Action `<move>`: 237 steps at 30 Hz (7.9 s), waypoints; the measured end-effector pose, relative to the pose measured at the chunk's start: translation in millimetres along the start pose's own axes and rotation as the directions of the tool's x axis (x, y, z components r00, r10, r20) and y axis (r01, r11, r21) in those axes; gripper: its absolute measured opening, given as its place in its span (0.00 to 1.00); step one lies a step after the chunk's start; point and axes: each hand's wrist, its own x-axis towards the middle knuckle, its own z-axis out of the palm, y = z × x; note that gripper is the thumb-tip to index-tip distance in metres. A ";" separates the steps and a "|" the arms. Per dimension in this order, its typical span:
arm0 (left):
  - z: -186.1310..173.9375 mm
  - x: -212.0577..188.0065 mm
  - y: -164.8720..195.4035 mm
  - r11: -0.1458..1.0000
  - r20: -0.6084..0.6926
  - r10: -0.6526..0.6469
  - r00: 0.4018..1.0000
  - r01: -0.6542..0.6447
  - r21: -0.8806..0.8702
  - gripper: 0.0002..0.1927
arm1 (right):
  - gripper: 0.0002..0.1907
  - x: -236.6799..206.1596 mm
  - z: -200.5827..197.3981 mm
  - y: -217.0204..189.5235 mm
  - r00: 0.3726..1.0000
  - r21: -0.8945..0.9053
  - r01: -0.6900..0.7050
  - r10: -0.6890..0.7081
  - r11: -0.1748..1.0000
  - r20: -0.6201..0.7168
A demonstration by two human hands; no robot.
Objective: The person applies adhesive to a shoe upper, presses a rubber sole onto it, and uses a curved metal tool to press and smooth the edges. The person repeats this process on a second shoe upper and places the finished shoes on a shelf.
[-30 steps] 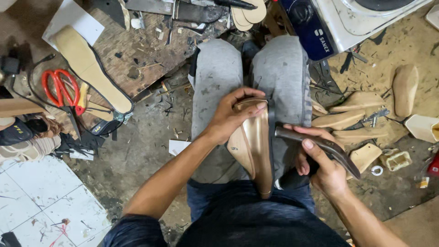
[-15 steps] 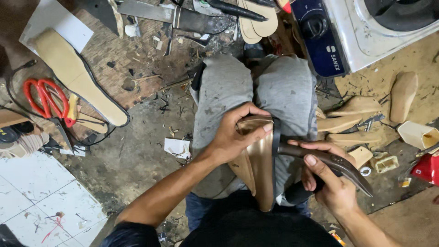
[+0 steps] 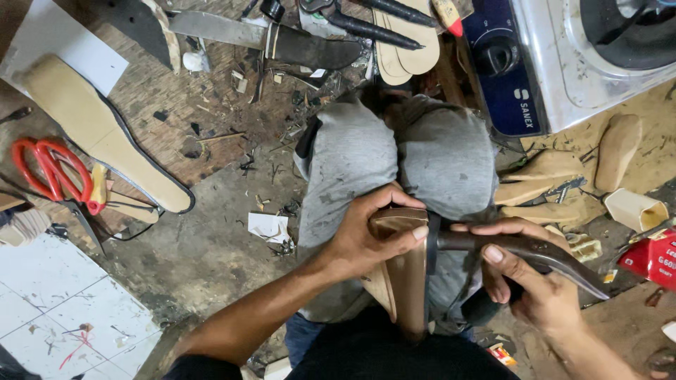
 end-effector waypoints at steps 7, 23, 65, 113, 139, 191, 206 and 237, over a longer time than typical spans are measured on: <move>-4.0 -2.2 -10.1 0.999 0.035 0.019 0.999 -0.018 -0.027 0.16 | 0.16 28.1 -20.7 -27.6 0.990 -0.381 -0.099 0.130 0.919 0.058; 45.4 -83.8 71.2 0.610 0.108 0.686 0.720 -0.650 0.454 0.09 | 0.19 -60.8 -13.3 24.3 0.790 0.470 0.304 -0.495 0.829 0.362; 56.3 -51.3 96.8 0.573 -0.122 0.814 0.567 -0.751 0.329 0.16 | 0.33 -74.9 74.3 -83.5 0.200 -0.577 0.755 -0.729 -0.312 0.655; 0.4 -60.4 85.1 0.649 0.067 0.436 0.897 -0.365 0.667 0.56 | 0.17 32.5 47.5 -110.3 0.677 -0.010 0.725 -0.709 0.689 0.196; 19.1 -50.2 -79.5 0.862 -0.062 0.506 0.860 -0.505 0.039 0.21 | 0.47 96.9 -142.0 -173.8 0.675 -0.996 0.024 -0.736 0.081 -0.044; 0.1 -38.7 30.4 0.844 -0.256 0.486 0.836 -0.525 -0.113 0.20 | 0.25 -72.1 -37.2 69.5 0.740 -0.743 0.669 -0.078 -0.007 0.668; 8.7 -30.7 -5.1 0.971 0.003 0.216 0.976 -0.216 0.105 0.18 | 0.30 -71.7 -100.6 94.0 0.826 -0.582 0.546 -0.270 0.603 0.495; -18.3 12.2 -8.1 0.988 0.147 0.133 0.980 -0.143 0.061 0.14 | 0.16 -2.5 18.2 -21.2 0.993 -0.479 0.113 -0.112 0.870 0.030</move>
